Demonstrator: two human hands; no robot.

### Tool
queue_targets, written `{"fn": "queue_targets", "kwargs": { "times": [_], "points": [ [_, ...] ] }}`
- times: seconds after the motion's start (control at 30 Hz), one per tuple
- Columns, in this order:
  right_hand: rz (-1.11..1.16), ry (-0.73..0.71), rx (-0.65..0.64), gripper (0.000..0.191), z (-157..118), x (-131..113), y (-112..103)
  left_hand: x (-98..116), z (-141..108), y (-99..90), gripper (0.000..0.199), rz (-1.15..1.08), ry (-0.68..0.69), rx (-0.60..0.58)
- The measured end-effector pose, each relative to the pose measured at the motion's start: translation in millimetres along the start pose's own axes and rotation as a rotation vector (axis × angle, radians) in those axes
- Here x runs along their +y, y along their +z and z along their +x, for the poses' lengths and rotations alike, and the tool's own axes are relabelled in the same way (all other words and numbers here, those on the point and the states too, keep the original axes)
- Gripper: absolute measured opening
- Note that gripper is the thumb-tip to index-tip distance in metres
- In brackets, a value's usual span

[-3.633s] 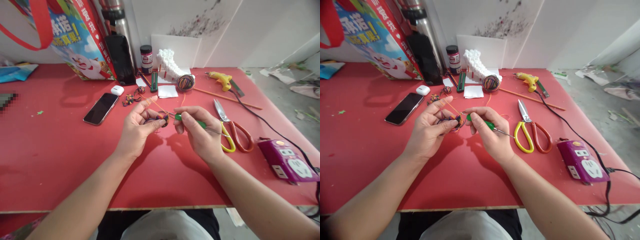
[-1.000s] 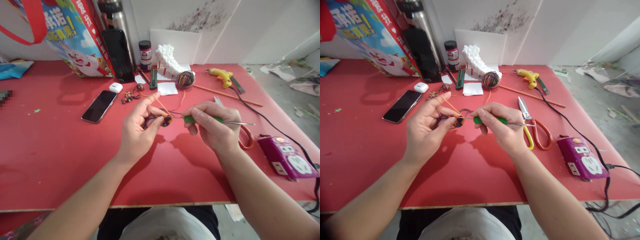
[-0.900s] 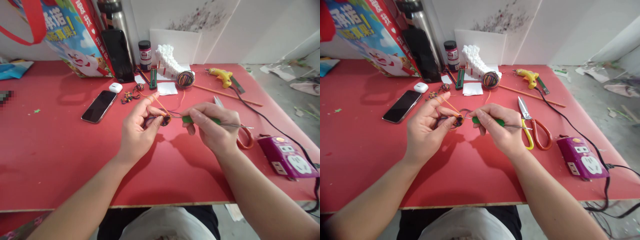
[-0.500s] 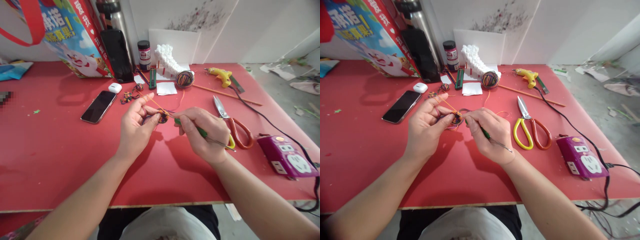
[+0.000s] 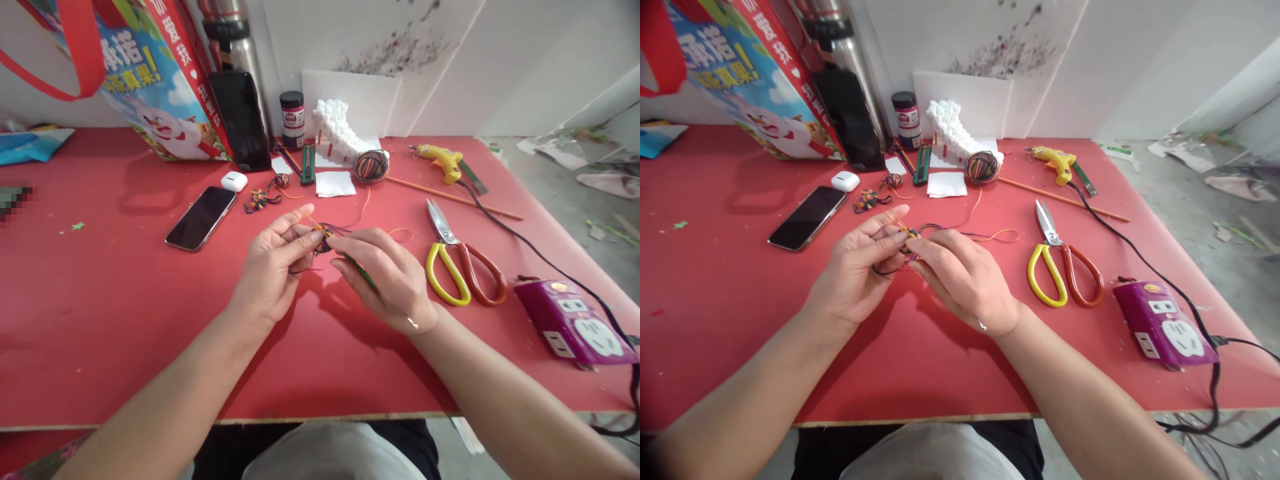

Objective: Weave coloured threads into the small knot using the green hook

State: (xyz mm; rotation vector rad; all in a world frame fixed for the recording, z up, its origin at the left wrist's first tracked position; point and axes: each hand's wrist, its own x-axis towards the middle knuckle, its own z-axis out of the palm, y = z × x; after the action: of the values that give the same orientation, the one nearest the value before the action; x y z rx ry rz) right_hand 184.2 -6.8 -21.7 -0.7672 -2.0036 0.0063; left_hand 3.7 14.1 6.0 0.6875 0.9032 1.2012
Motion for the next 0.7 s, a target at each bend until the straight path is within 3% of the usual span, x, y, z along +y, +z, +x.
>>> {"fn": "queue_targets", "kwargs": {
  "times": [0.1, 0.23, 0.3, 0.5, 0.7],
  "points": [
    [-0.089, -0.061, -0.037, 0.038, -3, 3, 4, 1, 2, -0.1, 0.042, -0.094, -0.095, 0.025],
    [-0.121, -0.094, -0.011, 0.049, -6, 3, 10, 2, 2, 0.1, 0.037, -0.113, -0.112, 0.024],
    [-0.172, -0.076, -0.002, 0.05, -7, -1, 13, 1, 0, 0.4, 0.039, -0.054, -0.05, 0.01],
    [-0.258, 0.0, -0.002, 0.039, -4, -16, 16, -2, -6, 0.5, 0.045, 0.282, 0.306, -0.03],
    [-0.152, 0.037, 0.045, 0.03, -1, -21, 11, -4, -5, -4.8, 0.043, 0.495, 0.453, -0.1]
  ]
}}
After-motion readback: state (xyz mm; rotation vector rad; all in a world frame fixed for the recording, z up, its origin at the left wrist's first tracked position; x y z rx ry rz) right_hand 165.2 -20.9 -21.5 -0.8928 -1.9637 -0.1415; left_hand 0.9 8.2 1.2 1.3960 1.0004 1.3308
